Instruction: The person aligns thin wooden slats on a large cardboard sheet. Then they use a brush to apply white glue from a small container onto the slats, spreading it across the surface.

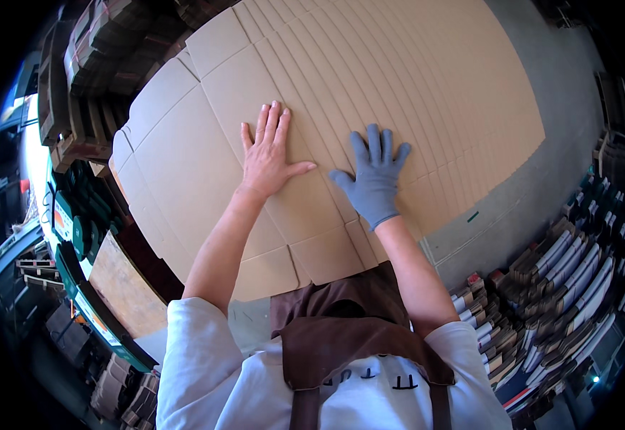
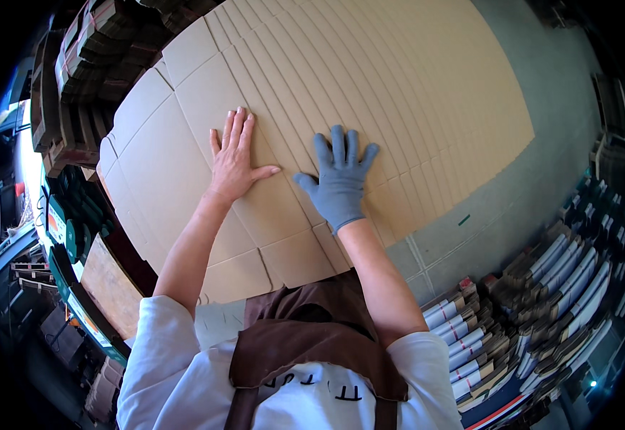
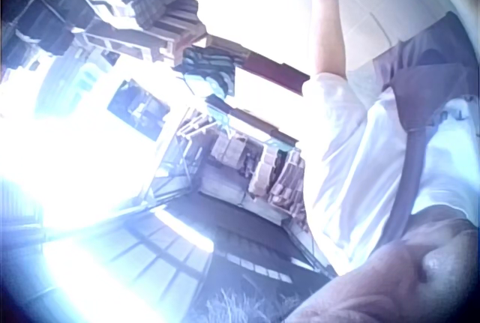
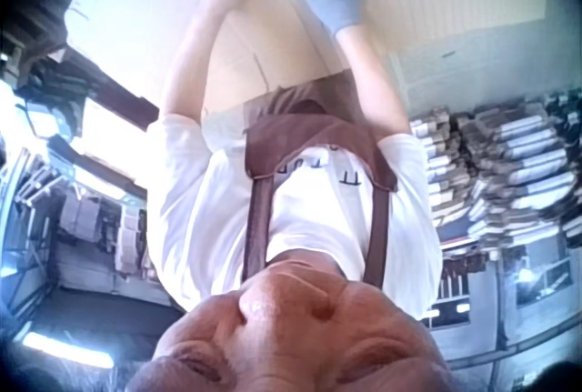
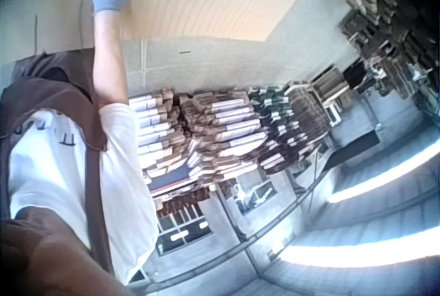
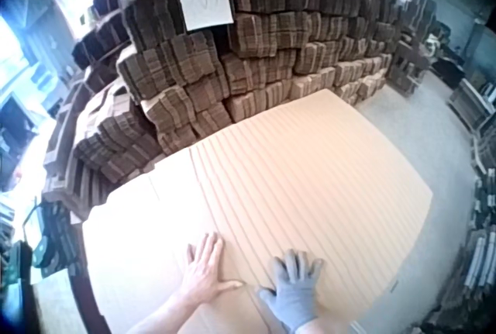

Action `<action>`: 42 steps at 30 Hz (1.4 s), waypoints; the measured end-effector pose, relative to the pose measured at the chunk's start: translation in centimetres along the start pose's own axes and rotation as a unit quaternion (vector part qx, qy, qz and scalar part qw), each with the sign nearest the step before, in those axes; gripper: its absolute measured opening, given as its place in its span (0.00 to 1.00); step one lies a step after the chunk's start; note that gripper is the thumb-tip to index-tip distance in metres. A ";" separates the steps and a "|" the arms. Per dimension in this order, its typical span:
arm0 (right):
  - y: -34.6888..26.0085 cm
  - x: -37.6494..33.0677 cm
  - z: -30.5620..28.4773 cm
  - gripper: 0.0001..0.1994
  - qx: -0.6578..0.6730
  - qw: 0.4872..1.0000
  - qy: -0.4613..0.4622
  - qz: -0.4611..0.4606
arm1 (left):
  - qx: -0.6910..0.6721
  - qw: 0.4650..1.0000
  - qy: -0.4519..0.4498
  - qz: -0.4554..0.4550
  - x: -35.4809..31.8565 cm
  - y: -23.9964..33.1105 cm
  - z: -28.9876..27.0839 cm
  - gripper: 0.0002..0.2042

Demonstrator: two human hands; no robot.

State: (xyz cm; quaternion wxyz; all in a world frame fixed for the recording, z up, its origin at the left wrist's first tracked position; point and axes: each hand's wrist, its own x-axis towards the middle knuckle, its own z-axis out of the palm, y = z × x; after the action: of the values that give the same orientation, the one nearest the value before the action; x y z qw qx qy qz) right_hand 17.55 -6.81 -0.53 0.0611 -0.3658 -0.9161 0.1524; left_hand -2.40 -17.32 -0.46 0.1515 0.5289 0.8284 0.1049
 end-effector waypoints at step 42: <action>11.0 -11.0 -6.7 0.09 0.253 0.958 -0.138 -0.012 | 0.170 0.968 -0.145 -0.111 2.0 5.2 -4.1 0.55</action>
State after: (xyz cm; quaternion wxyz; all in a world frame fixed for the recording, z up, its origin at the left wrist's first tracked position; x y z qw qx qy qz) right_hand 34.24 -5.29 2.22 0.0268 -0.3028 -0.8515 0.4273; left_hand -0.33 -13.37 4.81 0.1889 0.4612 0.8567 -0.1328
